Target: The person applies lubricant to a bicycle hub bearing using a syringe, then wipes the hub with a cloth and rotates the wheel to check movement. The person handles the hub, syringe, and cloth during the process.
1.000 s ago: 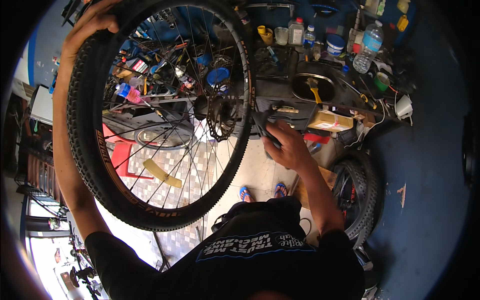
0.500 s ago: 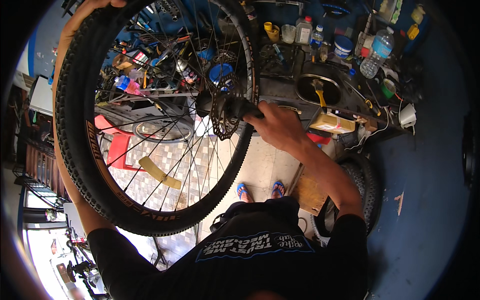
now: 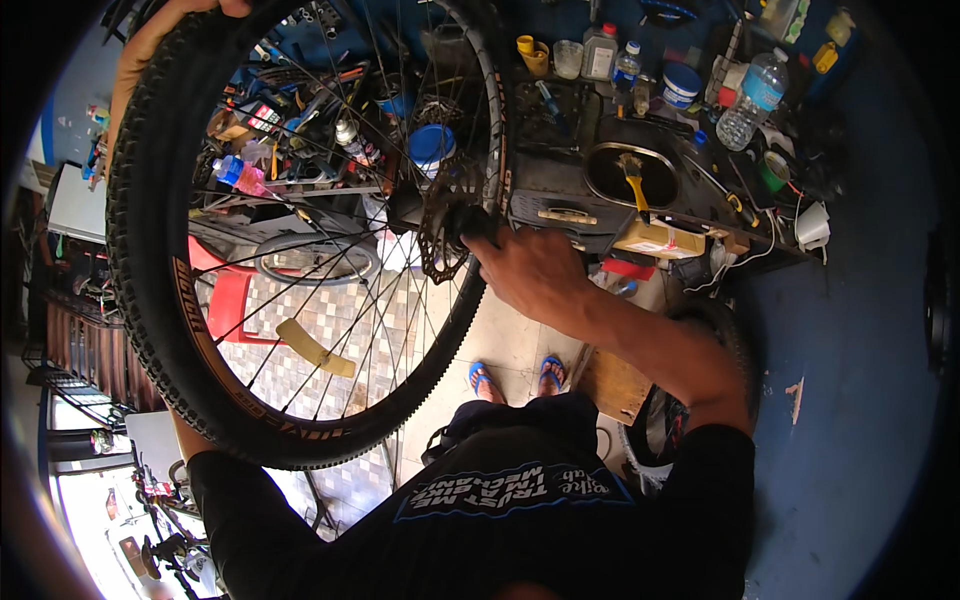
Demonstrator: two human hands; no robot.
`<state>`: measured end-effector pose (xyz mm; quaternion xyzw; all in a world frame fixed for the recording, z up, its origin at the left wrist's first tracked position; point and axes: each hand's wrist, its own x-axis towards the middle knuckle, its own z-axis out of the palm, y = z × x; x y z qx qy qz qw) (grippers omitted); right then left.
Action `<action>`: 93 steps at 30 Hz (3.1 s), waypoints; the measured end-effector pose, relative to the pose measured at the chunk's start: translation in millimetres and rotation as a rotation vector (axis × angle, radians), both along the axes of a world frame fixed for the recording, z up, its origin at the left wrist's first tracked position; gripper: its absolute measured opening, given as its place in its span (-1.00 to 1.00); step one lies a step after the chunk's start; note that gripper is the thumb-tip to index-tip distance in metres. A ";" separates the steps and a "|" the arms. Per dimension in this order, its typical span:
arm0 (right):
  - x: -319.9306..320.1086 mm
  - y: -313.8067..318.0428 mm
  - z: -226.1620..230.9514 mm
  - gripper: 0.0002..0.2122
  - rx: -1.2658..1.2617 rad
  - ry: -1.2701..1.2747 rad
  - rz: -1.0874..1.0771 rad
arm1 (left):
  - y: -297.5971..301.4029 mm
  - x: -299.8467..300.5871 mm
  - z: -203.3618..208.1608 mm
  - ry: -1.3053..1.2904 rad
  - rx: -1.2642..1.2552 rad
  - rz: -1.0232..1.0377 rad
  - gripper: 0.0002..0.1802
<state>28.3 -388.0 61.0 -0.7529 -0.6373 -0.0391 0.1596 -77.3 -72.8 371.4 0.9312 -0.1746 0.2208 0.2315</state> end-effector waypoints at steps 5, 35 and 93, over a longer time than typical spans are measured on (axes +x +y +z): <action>5.6 18.7 6.1 -0.55 0.065 0.759 0.026 | 16.3 -7.1 0.2 0.065 -0.077 0.061 -0.39; 50.4 -195.3 -215.3 -0.78 -0.245 0.652 -0.520 | 139.6 -91.6 14.2 0.425 -0.645 0.562 0.14; 20.9 49.8 -35.6 -0.52 -0.033 1.252 0.348 | 121.7 -119.2 -3.7 0.186 -0.703 0.666 0.11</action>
